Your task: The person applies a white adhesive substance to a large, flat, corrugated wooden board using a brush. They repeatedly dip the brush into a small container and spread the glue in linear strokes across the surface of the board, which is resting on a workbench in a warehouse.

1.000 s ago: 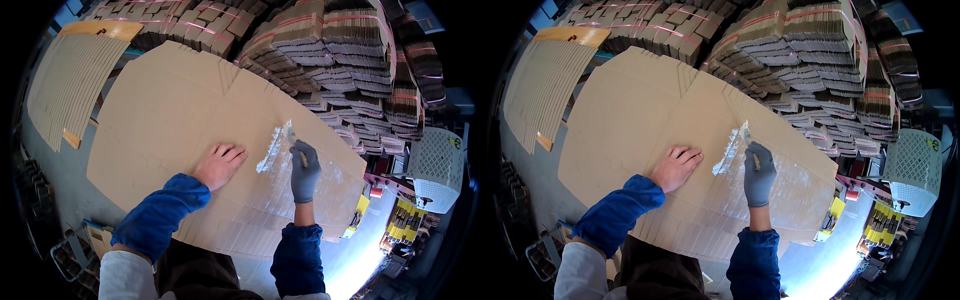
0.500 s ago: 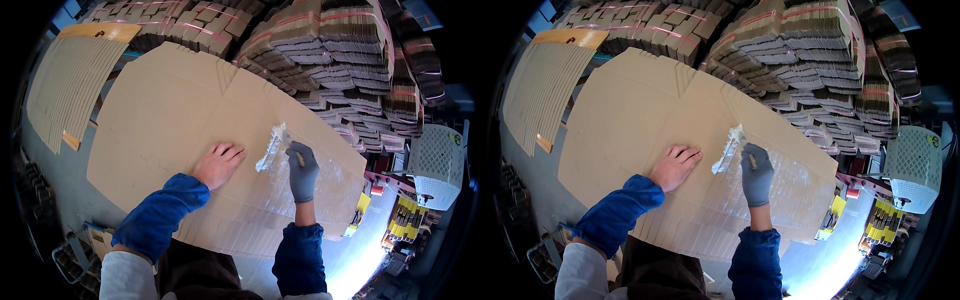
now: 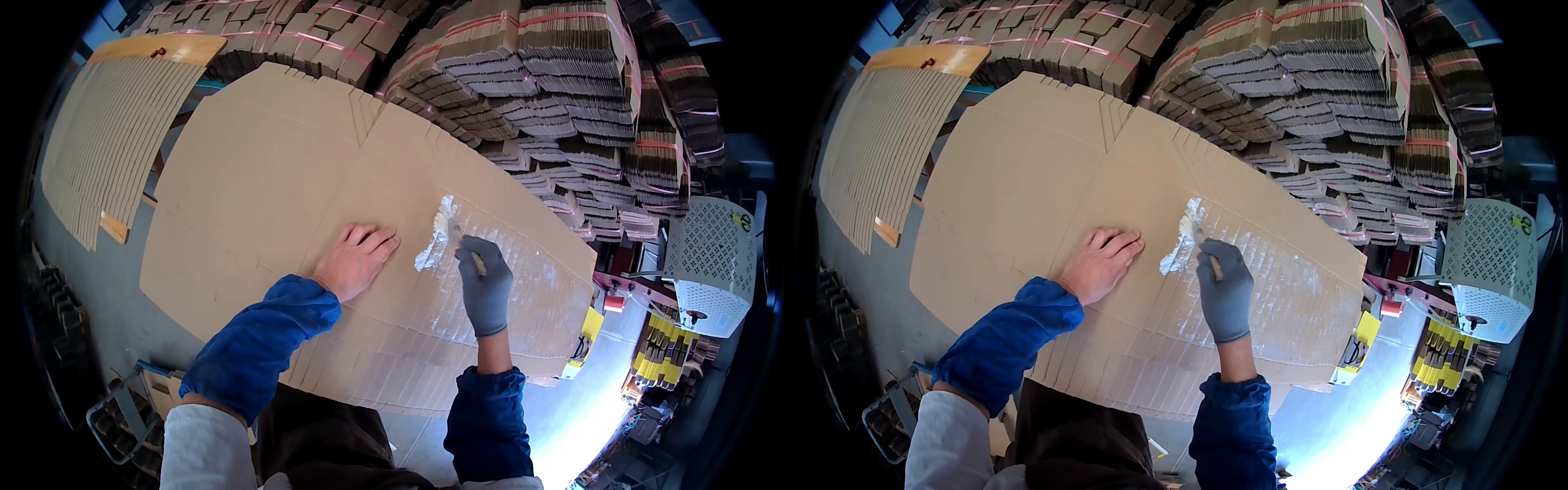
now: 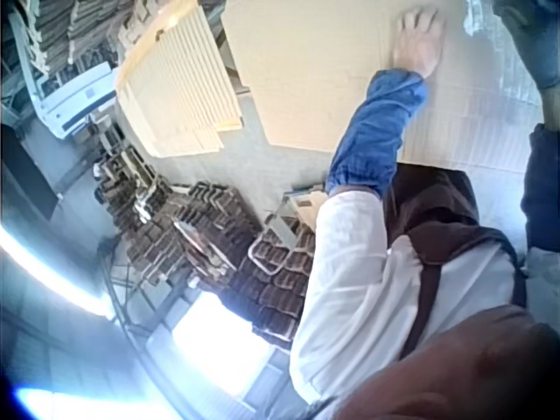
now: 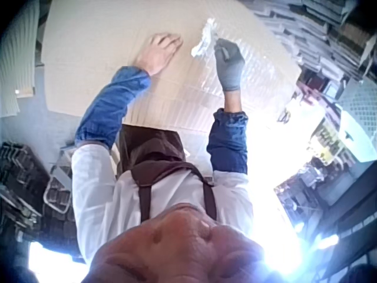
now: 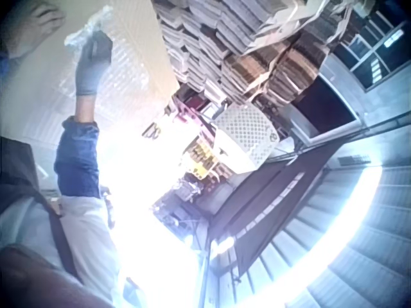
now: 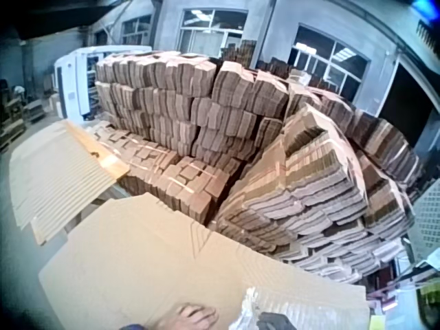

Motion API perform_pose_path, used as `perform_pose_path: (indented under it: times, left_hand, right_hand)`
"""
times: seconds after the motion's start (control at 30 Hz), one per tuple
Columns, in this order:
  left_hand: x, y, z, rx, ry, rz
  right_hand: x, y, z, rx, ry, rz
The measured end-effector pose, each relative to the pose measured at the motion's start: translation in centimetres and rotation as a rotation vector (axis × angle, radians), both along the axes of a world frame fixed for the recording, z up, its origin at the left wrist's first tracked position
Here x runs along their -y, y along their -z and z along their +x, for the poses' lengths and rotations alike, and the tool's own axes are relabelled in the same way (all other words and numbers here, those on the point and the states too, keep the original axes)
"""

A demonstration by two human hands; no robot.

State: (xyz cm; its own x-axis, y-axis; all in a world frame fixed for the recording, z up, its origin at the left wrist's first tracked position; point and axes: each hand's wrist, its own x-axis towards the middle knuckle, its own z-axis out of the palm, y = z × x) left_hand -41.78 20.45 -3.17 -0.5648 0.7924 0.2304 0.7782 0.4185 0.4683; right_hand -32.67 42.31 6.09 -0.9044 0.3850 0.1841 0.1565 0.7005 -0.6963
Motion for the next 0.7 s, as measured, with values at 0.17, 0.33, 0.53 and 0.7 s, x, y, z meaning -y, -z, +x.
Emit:
perform_pose_path:
  times: [0.17, 0.33, 0.53, 0.7]
  left_hand:
    - [0.1, 0.2, 0.0, 0.000, -0.009, 0.004]
    - [0.2, 0.2, 0.0, 0.009, -0.006, -0.001]
    - [0.2, -0.3, 0.1, 0.035, -0.002, -0.039]
    - [0.2, 0.1, 0.2, 0.011, -0.009, -0.035]
  right_hand:
    - [0.5, -0.5, 0.6, 0.020, 0.045, -0.153]
    - [0.0, -0.8, 1.6, 0.056, 0.093, -0.121]
    - [0.9, -0.9, 1.9, 0.073, 0.001, -0.108]
    - [1.4, -1.1, 2.6, 0.083, 0.018, -0.154]
